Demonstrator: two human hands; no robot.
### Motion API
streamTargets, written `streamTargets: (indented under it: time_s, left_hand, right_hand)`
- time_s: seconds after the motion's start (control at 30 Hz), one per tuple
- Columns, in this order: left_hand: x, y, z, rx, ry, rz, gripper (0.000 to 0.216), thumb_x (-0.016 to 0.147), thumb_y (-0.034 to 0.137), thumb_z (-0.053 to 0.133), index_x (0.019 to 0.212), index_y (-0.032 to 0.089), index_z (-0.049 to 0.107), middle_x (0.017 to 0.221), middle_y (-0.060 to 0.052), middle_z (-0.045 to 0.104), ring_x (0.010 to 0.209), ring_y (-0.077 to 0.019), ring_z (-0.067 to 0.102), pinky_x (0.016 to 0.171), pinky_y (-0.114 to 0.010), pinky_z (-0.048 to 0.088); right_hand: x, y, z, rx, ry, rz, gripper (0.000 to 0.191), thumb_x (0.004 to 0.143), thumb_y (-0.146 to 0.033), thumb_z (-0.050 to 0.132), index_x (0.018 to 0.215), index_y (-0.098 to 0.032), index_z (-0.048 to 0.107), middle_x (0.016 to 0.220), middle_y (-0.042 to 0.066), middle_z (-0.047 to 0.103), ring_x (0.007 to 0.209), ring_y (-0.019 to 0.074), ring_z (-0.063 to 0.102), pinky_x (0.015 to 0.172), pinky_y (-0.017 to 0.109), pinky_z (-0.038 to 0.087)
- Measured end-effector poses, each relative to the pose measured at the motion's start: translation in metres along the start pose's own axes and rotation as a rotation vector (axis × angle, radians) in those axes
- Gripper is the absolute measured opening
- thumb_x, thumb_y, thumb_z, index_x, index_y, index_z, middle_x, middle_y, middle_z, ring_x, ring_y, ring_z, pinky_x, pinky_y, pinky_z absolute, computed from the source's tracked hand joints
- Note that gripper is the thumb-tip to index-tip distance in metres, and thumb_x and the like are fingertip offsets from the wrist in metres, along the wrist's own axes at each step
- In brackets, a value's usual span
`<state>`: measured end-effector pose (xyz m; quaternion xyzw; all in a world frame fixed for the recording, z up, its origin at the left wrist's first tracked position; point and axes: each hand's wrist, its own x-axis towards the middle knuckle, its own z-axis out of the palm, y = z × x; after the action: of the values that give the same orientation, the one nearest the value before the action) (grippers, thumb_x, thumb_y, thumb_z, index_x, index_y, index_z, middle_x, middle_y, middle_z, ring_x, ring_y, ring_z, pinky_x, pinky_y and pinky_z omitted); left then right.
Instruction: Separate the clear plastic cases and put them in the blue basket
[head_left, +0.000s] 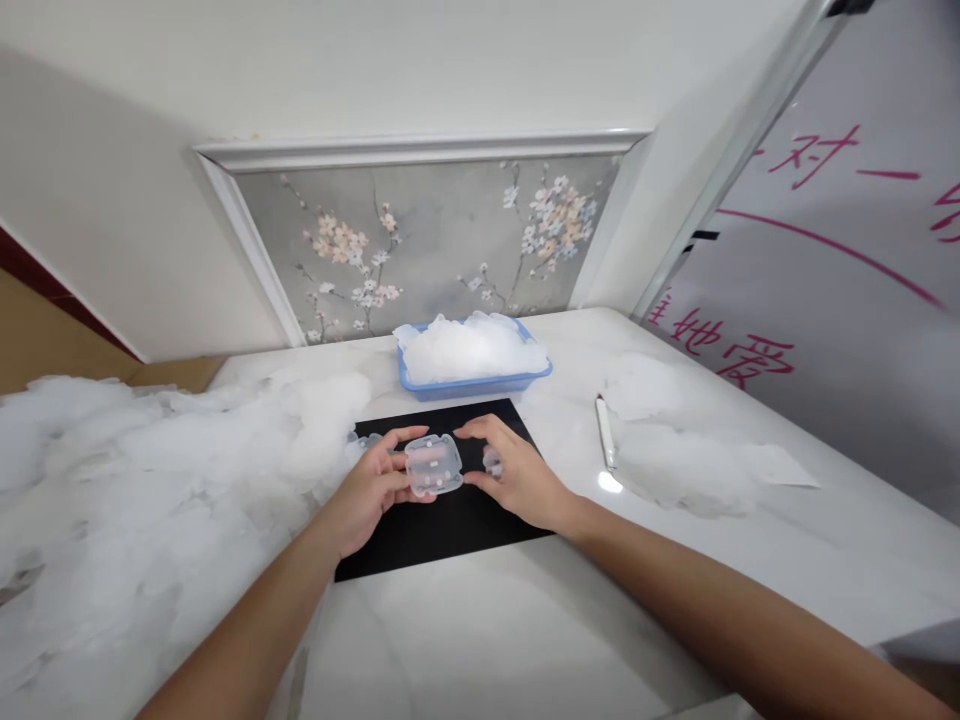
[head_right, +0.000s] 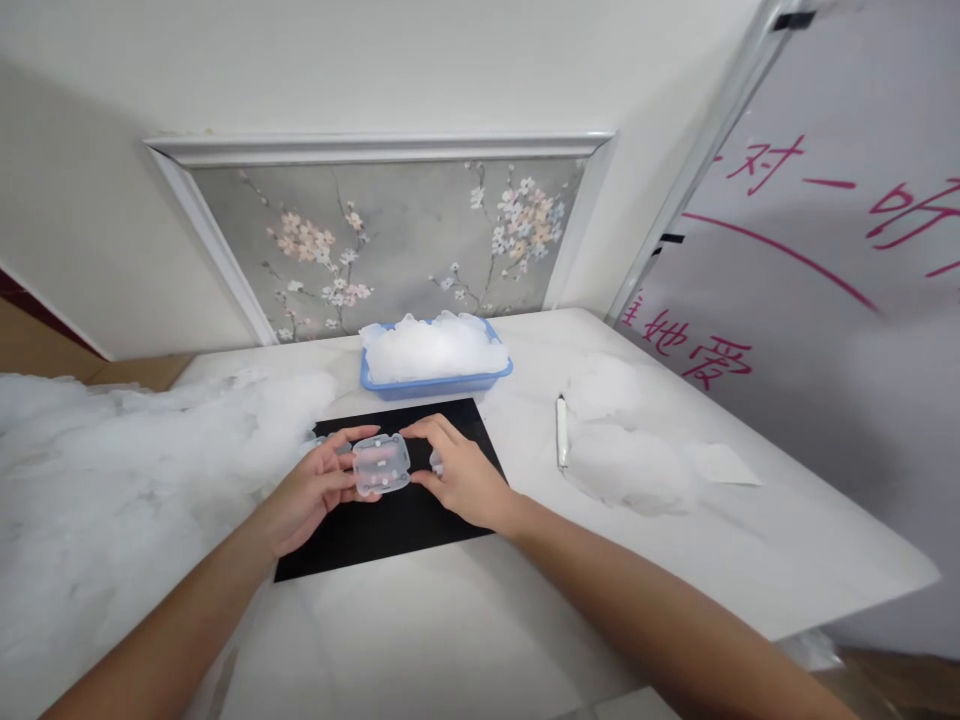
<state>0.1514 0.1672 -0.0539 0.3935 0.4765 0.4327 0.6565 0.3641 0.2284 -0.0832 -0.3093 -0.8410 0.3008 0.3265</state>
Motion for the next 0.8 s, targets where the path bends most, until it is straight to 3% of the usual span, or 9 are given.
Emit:
streamTargets:
  time_s: [0.07, 0.17, 0.27, 0.33, 0.4, 0.47, 0.57, 0.7, 0.8]
  left_hand:
    - [-0.001, 0.001, -0.001, -0.024, -0.026, -0.010, 0.065, 0.069, 0.013, 0.064, 0.131, 0.022, 0.044, 0.121, -0.009, 0.063, 0.095, -0.0206, 0.066, 0.082, -0.035, 0.054]
    - [-0.001, 0.000, -0.001, -0.033, -0.060, -0.011, 0.071, 0.065, 0.008, 0.059, 0.133, 0.023, 0.044, 0.124, -0.009, 0.062, 0.098, -0.0206, 0.065, 0.084, -0.035, 0.053]
    - [0.001, -0.004, -0.005, 0.111, -0.079, 0.036, 0.076, 0.064, 0.008, 0.051, 0.138, 0.023, 0.039, 0.125, -0.009, 0.062, 0.102, -0.0205, 0.063, 0.091, -0.037, 0.049]
    - [0.004, -0.008, -0.010, 0.421, 0.019, 0.145, 0.071, 0.069, 0.009, 0.049, 0.139, 0.023, 0.038, 0.128, -0.010, 0.060, 0.112, -0.0223, 0.059, 0.100, -0.042, 0.042]
    - [0.007, -0.011, -0.018, 0.855, 0.207, 0.284, 0.058, 0.076, 0.014, 0.050, 0.133, 0.020, 0.047, 0.131, -0.012, 0.057, 0.124, -0.0273, 0.050, 0.107, -0.048, 0.033]
    - [0.010, -0.012, -0.027, 1.229, 0.356, 0.342, 0.041, 0.080, 0.020, 0.054, 0.121, 0.018, 0.057, 0.131, -0.015, 0.057, 0.127, -0.0326, 0.045, 0.107, -0.051, 0.030]
    - [0.013, -0.008, -0.037, 1.495, 0.337, 0.299, 0.024, 0.085, 0.024, 0.053, 0.106, 0.018, 0.063, 0.116, -0.014, 0.064, 0.110, -0.0317, 0.057, 0.095, -0.046, 0.040]
    - [0.012, -0.004, -0.036, 1.552, 0.302, 0.324, 0.017, 0.087, 0.021, 0.047, 0.091, 0.019, 0.064, 0.091, -0.010, 0.067, 0.085, -0.0261, 0.061, 0.079, -0.038, 0.044]
    - [0.009, -0.004, -0.028, 1.311, 0.382, 0.340, 0.020, 0.089, 0.029, 0.046, 0.089, 0.021, 0.064, 0.090, -0.007, 0.068, 0.084, -0.0243, 0.061, 0.076, -0.035, 0.043]
  right_hand:
    - [-0.001, 0.000, 0.000, -0.008, -0.037, -0.046, 0.048, 0.083, -0.017, 0.061, 0.128, -0.028, 0.049, 0.134, 0.010, 0.049, 0.105, 0.0214, 0.059, 0.079, 0.037, 0.053]
    - [-0.002, -0.002, 0.000, 0.046, -0.117, -0.144, 0.033, 0.088, -0.020, 0.056, 0.120, -0.030, 0.059, 0.142, 0.007, 0.047, 0.116, 0.0234, 0.057, 0.082, 0.036, 0.053]
    - [-0.003, -0.007, 0.002, 0.228, -0.142, -0.004, 0.017, 0.091, -0.032, 0.053, 0.098, -0.025, 0.066, 0.120, 0.007, 0.064, 0.082, 0.0187, 0.068, 0.065, 0.031, 0.055]
    - [-0.002, -0.011, 0.003, 0.402, -0.092, 0.249, 0.023, 0.091, -0.042, 0.052, 0.091, -0.022, 0.062, 0.085, 0.004, 0.069, 0.045, 0.0106, 0.055, 0.042, 0.025, 0.045]
    - [0.001, -0.012, 0.003, 0.584, -0.050, 0.454, 0.029, 0.087, -0.048, 0.056, 0.090, -0.020, 0.058, 0.057, -0.004, 0.057, 0.032, 0.0067, 0.039, 0.033, 0.020, 0.032]
    - [0.003, -0.011, 0.002, 0.754, -0.067, 0.554, 0.035, 0.081, -0.050, 0.064, 0.096, -0.019, 0.059, 0.046, -0.008, 0.048, 0.031, 0.0062, 0.035, 0.034, 0.019, 0.027]
    - [0.006, -0.008, -0.001, 0.952, -0.131, 0.631, 0.048, 0.075, -0.047, 0.070, 0.109, -0.016, 0.061, 0.048, -0.007, 0.051, 0.031, 0.0056, 0.036, 0.036, 0.020, 0.027]
    - [0.007, -0.006, -0.003, 1.084, -0.133, 0.697, 0.052, 0.072, -0.042, 0.073, 0.114, -0.015, 0.061, 0.051, -0.006, 0.055, 0.031, 0.0047, 0.036, 0.037, 0.021, 0.027]
    - [0.006, -0.004, -0.003, 1.109, -0.126, 0.710, 0.052, 0.071, -0.041, 0.074, 0.114, -0.015, 0.062, 0.051, -0.006, 0.055, 0.031, 0.0049, 0.036, 0.037, 0.021, 0.027]
